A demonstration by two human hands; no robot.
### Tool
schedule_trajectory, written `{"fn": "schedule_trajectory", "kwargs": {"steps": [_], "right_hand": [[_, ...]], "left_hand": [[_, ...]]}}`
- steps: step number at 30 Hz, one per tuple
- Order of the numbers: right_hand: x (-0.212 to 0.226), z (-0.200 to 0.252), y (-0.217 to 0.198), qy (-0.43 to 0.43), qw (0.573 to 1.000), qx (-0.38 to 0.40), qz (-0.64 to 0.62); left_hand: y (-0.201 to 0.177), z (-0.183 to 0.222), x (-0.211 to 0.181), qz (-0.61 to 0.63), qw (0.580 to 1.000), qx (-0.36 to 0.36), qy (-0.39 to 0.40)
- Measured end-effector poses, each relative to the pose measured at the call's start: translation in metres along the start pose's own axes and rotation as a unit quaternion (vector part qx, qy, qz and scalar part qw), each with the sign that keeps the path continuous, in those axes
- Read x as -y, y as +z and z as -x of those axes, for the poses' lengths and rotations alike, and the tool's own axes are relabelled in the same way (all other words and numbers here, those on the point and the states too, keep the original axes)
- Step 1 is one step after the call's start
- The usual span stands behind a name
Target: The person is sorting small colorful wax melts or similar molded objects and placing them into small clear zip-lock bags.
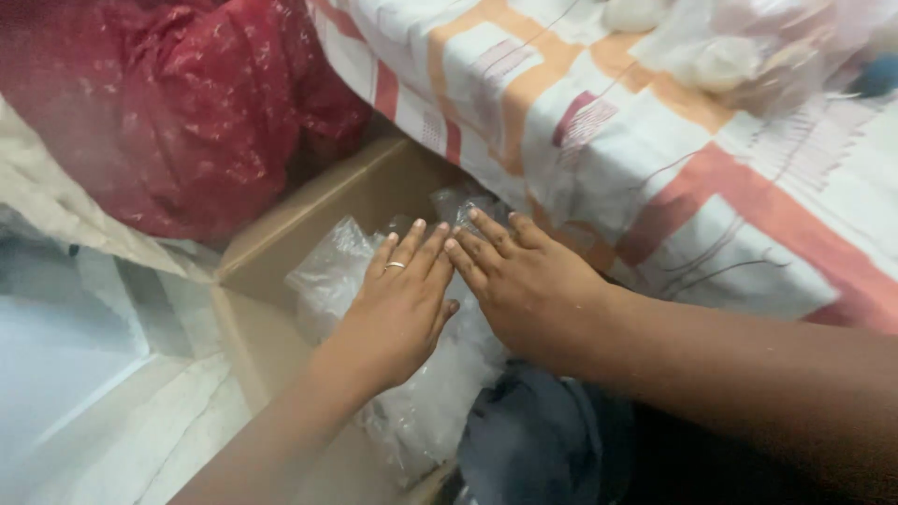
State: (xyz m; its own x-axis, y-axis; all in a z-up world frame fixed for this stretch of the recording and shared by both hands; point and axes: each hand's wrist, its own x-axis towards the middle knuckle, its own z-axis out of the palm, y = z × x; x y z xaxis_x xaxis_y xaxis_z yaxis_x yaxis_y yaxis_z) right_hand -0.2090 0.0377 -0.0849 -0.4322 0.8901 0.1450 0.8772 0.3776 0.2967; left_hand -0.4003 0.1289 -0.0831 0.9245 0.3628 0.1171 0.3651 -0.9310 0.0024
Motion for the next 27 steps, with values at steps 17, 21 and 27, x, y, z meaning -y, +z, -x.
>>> {"fn": "schedule_trajectory", "kwargs": {"steps": [17,21,27], "right_hand": [[-0.004,-0.038,0.112,0.087,0.903,0.386,-0.169],[-0.014,-0.028,0.134,0.28,0.782,0.269,-0.488],[0.006,-0.015,0.069,0.365,0.463,0.15,-0.794]], "left_hand": [[0.179,0.008,0.09,0.207,0.948,0.085,-0.225],[0.123,0.012,0.078,0.431,0.858,-0.099,-0.26],[0.051,0.021,0.038,0.561,0.75,-0.246,-0.25]]}}
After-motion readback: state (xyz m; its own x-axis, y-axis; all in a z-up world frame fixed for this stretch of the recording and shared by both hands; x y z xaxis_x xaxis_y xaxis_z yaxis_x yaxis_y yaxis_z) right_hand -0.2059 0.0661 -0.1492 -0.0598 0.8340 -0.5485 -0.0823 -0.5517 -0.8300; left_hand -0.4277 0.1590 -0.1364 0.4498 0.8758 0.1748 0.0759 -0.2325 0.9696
